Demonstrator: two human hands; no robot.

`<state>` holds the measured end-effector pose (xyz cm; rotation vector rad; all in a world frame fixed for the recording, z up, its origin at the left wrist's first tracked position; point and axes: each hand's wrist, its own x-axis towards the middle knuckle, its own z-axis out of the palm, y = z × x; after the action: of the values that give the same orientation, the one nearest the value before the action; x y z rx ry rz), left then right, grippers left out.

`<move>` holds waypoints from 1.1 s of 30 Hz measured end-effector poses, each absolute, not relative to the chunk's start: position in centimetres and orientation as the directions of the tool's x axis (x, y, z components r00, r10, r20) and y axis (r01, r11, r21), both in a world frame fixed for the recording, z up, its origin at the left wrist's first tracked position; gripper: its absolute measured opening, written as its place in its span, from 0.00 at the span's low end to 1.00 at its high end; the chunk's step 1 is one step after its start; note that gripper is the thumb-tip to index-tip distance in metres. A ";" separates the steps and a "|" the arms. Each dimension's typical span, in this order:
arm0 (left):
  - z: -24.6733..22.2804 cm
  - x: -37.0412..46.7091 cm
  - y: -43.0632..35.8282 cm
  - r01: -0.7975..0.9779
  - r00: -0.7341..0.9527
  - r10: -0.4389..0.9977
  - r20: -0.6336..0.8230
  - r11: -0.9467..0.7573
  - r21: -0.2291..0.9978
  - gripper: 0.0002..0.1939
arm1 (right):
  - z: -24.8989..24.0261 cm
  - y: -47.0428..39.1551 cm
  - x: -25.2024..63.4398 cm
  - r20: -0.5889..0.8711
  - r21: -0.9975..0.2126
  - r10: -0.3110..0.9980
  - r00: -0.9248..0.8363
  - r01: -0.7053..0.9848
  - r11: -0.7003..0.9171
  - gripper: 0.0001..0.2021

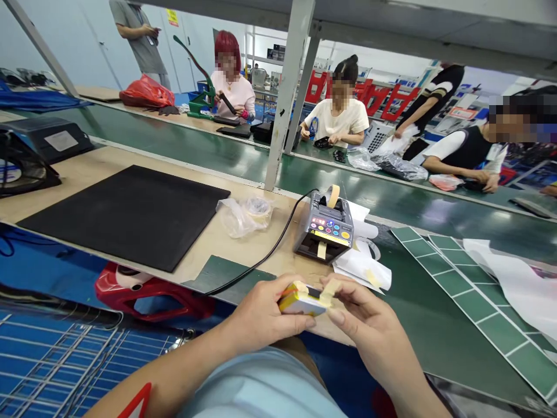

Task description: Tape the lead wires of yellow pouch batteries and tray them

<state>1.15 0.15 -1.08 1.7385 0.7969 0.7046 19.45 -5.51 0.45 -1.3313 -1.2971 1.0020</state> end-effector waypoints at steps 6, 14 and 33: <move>-1.0 1.0 0.5 0.173 0.564 0.822 0.081 -0.213 0.962 0.17 | -0.2 -6.4 20.2 0.655 -0.614 0.744 0.134 0.669 0.420 0.15; -0.5 1.0 0.7 0.275 0.584 0.779 0.229 -0.455 0.847 0.09 | 1.4 -5.1 19.7 0.777 -0.222 0.592 -0.213 0.788 0.575 0.19; -2.7 1.2 1.3 0.009 0.539 0.426 0.726 -0.865 0.501 0.12 | 2.8 -5.1 21.0 0.533 -0.590 0.787 -0.312 0.530 0.609 0.09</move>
<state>1.19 1.27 -2.73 2.3381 0.3545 1.2755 21.00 -5.13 2.83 -1.0399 -1.9966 0.3880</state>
